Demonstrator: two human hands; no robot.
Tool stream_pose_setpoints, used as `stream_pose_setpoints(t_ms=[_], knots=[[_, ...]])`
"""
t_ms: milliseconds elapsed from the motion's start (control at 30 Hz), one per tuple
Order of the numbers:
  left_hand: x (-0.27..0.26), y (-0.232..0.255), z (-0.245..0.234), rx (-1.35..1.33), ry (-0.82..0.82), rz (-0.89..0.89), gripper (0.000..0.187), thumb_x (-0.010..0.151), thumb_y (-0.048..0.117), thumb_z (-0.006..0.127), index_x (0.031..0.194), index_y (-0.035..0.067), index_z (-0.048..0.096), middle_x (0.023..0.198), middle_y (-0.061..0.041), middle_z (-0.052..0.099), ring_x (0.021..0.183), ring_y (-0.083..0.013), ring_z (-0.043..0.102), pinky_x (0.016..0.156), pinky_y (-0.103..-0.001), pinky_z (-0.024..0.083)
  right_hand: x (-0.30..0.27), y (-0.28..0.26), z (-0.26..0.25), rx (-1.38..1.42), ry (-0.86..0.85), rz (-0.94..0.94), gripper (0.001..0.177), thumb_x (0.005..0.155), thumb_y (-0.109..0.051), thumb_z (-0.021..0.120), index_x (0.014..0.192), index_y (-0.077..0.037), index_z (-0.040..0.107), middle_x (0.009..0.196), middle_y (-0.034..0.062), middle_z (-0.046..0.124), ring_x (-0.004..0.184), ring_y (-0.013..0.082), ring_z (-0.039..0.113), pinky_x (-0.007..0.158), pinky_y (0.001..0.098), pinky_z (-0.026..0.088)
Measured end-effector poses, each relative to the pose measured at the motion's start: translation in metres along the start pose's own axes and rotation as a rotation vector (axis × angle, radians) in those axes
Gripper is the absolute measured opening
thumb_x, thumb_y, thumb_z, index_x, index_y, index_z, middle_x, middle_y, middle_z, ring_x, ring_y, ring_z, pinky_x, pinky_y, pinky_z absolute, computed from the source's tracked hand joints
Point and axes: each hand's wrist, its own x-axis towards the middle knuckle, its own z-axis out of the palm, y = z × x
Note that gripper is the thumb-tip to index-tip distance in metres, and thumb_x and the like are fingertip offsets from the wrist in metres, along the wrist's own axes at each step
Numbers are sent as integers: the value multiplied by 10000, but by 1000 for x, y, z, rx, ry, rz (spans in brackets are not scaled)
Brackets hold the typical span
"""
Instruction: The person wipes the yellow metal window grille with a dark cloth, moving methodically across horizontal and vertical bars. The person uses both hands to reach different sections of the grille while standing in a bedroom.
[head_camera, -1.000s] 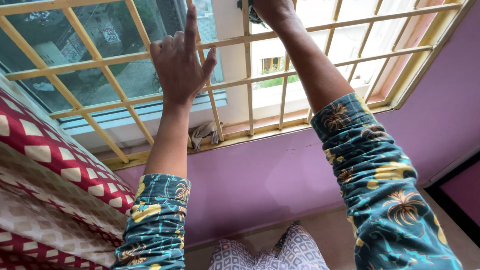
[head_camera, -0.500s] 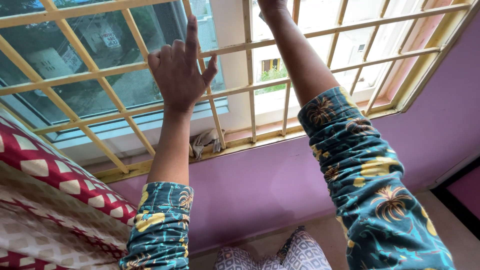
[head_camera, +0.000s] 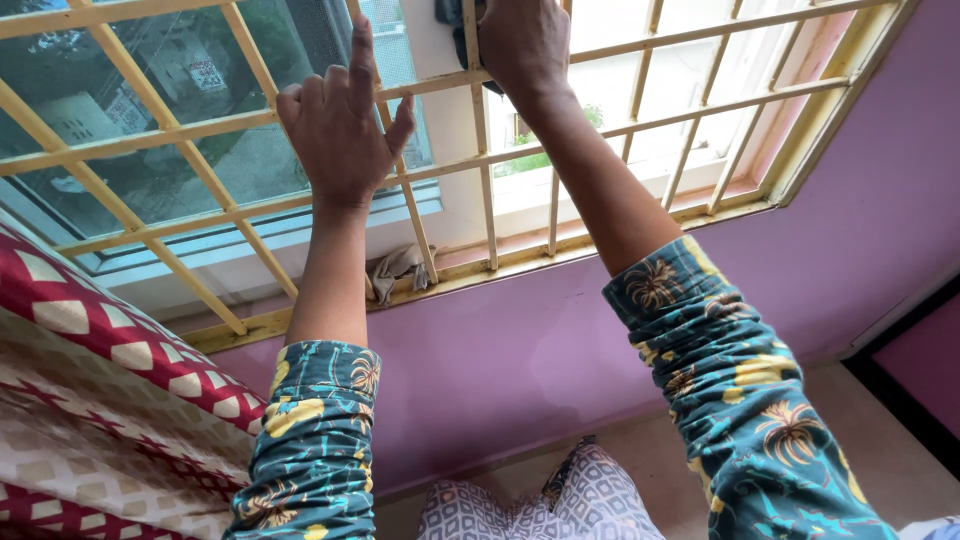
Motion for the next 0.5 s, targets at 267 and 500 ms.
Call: stream_pose_setpoints(t_ms=[267,500], knots=[[-1,2,-4,11,29,18,635,1177,581,328,1643,161,228,969,12,552,885,-164,502,919,-404,352,-24,-20,-53,119,197,-300,180,1061,-157,633,1215,-90,569,901,101,694,762,205,716,677,333,618],[-2,1,0,18,12,25,602,1150,542,340,1579,120,339,1024,-36,547,928,-201,501,947,-435,365,-42,17,-49,276,-155,-157,109,1082,-60,590,1185,-61,556,950,105,653,757,168,674,635,287,597]])
